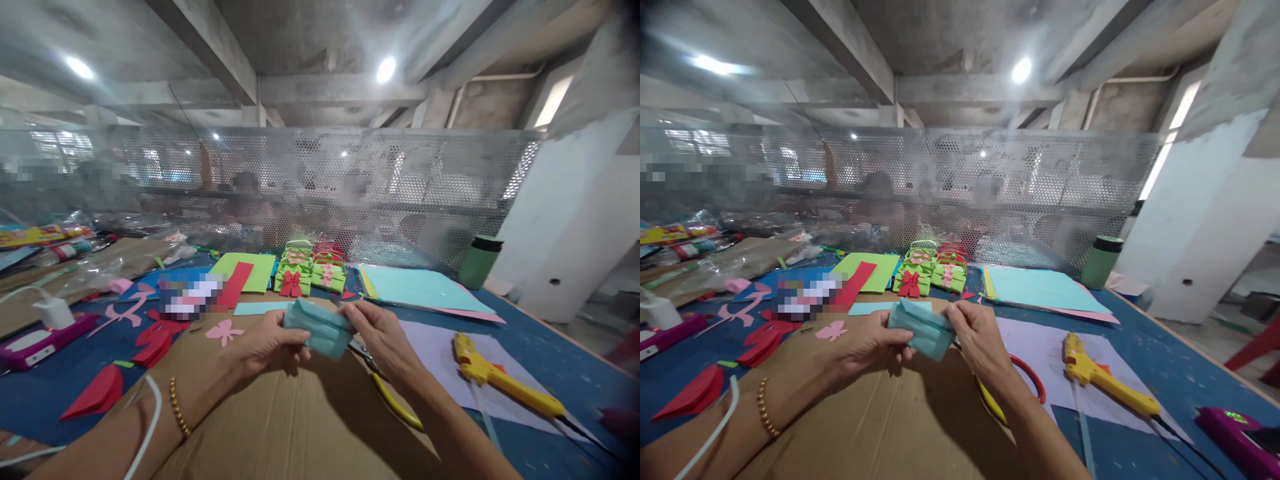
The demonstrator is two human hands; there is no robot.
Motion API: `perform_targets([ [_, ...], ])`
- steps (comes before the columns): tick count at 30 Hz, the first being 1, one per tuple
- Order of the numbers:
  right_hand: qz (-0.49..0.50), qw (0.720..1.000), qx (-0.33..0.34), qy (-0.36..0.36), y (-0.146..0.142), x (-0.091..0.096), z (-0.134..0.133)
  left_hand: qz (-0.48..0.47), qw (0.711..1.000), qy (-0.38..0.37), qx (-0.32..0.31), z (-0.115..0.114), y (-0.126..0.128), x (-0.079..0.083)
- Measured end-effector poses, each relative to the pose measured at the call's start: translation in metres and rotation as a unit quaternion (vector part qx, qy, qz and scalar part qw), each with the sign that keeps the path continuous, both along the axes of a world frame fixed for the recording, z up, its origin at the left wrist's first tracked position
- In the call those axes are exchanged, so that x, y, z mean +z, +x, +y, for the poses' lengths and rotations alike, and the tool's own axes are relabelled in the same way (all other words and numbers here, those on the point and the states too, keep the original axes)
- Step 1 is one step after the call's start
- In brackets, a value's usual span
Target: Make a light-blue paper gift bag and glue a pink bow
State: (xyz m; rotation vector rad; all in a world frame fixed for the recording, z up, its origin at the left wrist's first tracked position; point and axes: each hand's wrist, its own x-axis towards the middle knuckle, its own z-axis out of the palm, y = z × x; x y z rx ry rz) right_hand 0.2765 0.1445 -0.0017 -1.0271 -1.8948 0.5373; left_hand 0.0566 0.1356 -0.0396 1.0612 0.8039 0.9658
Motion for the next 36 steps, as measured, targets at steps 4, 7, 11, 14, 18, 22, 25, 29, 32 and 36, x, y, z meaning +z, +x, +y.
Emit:
perform_targets([
  [4, -0.005, 1.000, -0.009, 0.011, 0.001, -0.003, 0.004, -0.005, 0.998, -0.006, 0.064, 0.005, -0.002, -0.002],
  [7, -0.004, 0.999, -0.034, 0.019, 0.002, -0.006, 0.007, -0.011, 0.996, 0.000, 0.086, 0.009, -0.005, 0.000],
  [11, 0.007, 0.998, -0.065, 0.027, 0.005, -0.006, 0.008, -0.010, 0.996, 0.011, 0.090, 0.011, -0.007, 0.005],
  [14, 0.020, 0.995, -0.094, 0.033, 0.008, -0.002, 0.006, -0.002, 0.997, 0.014, 0.077, 0.008, -0.007, 0.009],
  [18, 0.014, 0.991, -0.124, 0.044, 0.011, 0.004, 0.006, 0.012, 0.999, 0.006, 0.044, -0.005, -0.002, 0.009],
  [22, 0.001, 0.990, -0.137, 0.046, 0.013, 0.007, 0.008, 0.040, 0.998, 0.011, 0.053, -0.020, -0.006, 0.003],
  [25, -0.012, 0.991, -0.121, 0.061, 0.012, 0.006, 0.007, 0.067, 0.993, 0.030, 0.089, -0.021, -0.022, 0.002],
  [29, -0.031, 0.989, -0.115, 0.085, 0.009, 0.005, 0.006, 0.078, 0.986, 0.058, 0.137, -0.008, -0.045, 0.009],
  [32, -0.048, 0.986, -0.110, 0.112, 0.009, 0.003, 0.006, 0.093, 0.982, 0.076, 0.147, 0.000, -0.046, 0.008],
  [36, -0.064, 0.986, -0.097, 0.120, 0.008, 0.001, 0.007, 0.191, 0.971, 0.080, 0.117, 0.001, -0.040, 0.001],
])
